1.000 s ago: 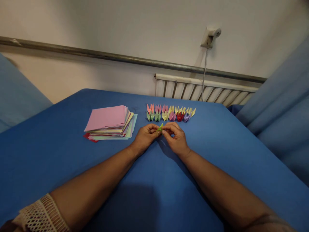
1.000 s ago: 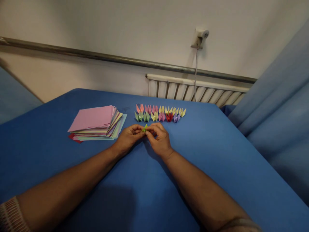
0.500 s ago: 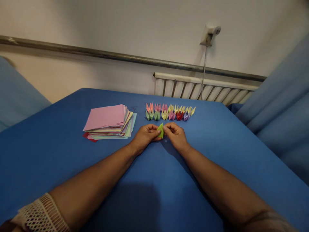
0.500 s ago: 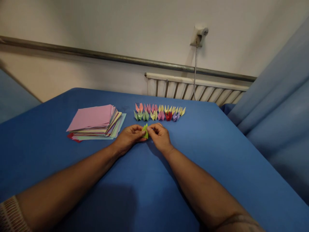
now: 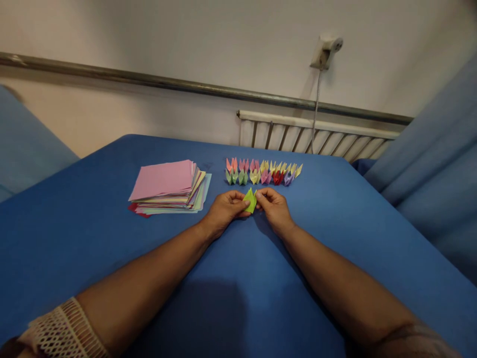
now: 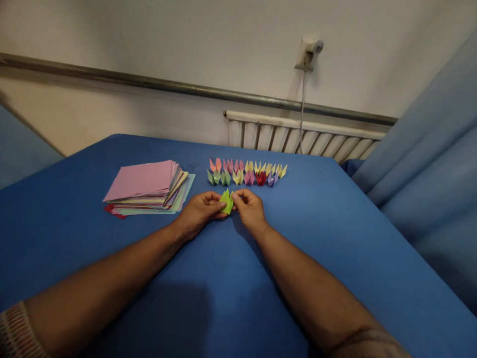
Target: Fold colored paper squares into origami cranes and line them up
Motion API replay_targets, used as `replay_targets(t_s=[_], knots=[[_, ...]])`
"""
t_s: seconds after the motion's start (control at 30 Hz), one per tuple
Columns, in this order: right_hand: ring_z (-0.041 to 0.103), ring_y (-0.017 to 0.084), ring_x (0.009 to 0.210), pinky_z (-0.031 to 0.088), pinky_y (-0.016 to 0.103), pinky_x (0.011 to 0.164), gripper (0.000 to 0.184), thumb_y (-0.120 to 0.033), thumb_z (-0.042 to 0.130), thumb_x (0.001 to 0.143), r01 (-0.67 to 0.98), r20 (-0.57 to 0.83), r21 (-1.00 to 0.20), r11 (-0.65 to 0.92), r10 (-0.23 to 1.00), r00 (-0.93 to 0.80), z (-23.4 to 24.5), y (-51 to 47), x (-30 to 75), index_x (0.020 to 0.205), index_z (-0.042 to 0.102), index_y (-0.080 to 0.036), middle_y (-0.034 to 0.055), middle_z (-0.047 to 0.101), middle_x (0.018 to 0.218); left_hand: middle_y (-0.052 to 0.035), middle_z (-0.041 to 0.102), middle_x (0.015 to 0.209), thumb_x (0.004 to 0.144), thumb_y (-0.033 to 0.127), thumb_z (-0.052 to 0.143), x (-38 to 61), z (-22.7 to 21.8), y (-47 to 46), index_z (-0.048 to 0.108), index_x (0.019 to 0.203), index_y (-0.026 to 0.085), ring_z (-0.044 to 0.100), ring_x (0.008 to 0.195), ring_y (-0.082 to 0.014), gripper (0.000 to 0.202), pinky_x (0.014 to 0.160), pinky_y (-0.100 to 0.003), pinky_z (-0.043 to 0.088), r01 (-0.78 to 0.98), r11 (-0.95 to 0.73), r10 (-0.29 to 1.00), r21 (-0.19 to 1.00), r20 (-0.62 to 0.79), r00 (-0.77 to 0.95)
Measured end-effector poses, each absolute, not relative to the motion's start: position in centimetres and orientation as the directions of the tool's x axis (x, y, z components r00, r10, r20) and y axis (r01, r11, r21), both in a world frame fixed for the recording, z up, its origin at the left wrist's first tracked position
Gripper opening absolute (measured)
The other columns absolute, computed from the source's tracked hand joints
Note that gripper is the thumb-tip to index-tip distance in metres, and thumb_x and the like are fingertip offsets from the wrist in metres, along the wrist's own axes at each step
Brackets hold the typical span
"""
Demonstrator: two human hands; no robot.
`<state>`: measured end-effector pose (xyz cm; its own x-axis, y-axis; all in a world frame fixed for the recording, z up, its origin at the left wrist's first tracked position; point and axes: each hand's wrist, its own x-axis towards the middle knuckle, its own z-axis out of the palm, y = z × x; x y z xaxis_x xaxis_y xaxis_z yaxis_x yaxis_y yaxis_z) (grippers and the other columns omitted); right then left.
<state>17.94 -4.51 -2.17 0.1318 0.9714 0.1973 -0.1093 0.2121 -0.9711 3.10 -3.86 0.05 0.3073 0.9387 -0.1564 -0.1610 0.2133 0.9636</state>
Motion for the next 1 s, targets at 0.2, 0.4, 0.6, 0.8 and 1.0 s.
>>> replay_targets(t_s=[0.2, 0.4, 0.6, 0.8, 1.0], knots=[[0.051, 0.010, 0.052, 0.040, 0.023, 0.052, 0.023, -0.042, 0.064, 0.076, -0.074, 0.246, -0.963, 0.260, 0.957, 0.154, -2.2, -4.7, 17.5, 0.077, 0.059, -0.019, -0.0049, 0.055, 0.057, 0.0030, 0.062, 0.069, 0.059, 0.029, 0.083, 3.3, 0.2, -4.1, 0.059, 0.078, 0.013, 0.061, 0.060, -0.0081, 0.034, 0.060, -0.022, 0.056, -0.171, 0.157, 0.965, 0.973, -0.114, 0.236], [0.051, 0.010, 0.051, 0.041, 0.023, 0.052, 0.025, -0.043, 0.064, 0.077, -0.103, 0.249, -0.959, 0.266, 0.957, 0.148, -2.0, -4.9, 17.5, 0.076, 0.057, -0.019, -0.0054, 0.055, 0.056, 0.0022, 0.062, 0.065, 0.060, 0.026, 0.080, 3.4, 0.5, -4.2, 0.059, 0.077, 0.014, 0.059, 0.054, -0.0092, 0.030, 0.055, -0.023, 0.053, -0.135, 0.087, 0.981, 0.987, -0.062, 0.181], [0.057, 0.010, 0.052, 0.041, 0.022, 0.048, 0.035, -0.047, 0.074, 0.066, -0.133, 0.141, -0.981, 0.143, 0.990, 0.028, -2.3, -5.1, 16.9, 0.080, 0.058, -0.018, -0.0028, 0.062, 0.064, 0.0030, 0.061, 0.061, 0.057, 0.027, 0.080, 3.2, 0.9, -3.9, 0.060, 0.071, 0.014, 0.055, 0.054, -0.0075, 0.028, 0.053, -0.018, 0.044, -0.142, 0.039, 0.994, 0.989, -0.025, 0.102], [0.062, 0.012, 0.052, 0.044, 0.022, 0.048, 0.035, -0.048, 0.076, 0.064, -0.135, 0.025, -0.991, -0.003, 0.979, -0.202, -2.6, -5.1, 16.9, 0.072, 0.065, -0.016, 0.0031, 0.068, 0.064, 0.0027, 0.059, 0.060, 0.059, 0.030, 0.079, 3.0, 0.7, -4.1, 0.059, 0.070, 0.015, 0.052, 0.051, -0.0085, 0.027, 0.051, -0.021, 0.042, -0.222, 0.114, 0.976, 0.968, -0.067, 0.208], [0.063, 0.013, 0.051, 0.046, 0.023, 0.047, 0.033, -0.046, 0.075, 0.067, -0.142, 0.000, -0.989, -0.027, 0.982, -0.187, -2.5, -5.2, 17.1, 0.069, 0.065, -0.015, 0.0049, 0.070, 0.065, 0.0005, 0.064, 0.073, 0.061, 0.029, 0.080, 3.0, 0.7, -4.0, 0.063, 0.079, 0.016, 0.059, 0.064, -0.0096, 0.028, 0.064, -0.023, 0.046, -0.255, 0.079, 0.966, 0.964, -0.011, 0.260]])
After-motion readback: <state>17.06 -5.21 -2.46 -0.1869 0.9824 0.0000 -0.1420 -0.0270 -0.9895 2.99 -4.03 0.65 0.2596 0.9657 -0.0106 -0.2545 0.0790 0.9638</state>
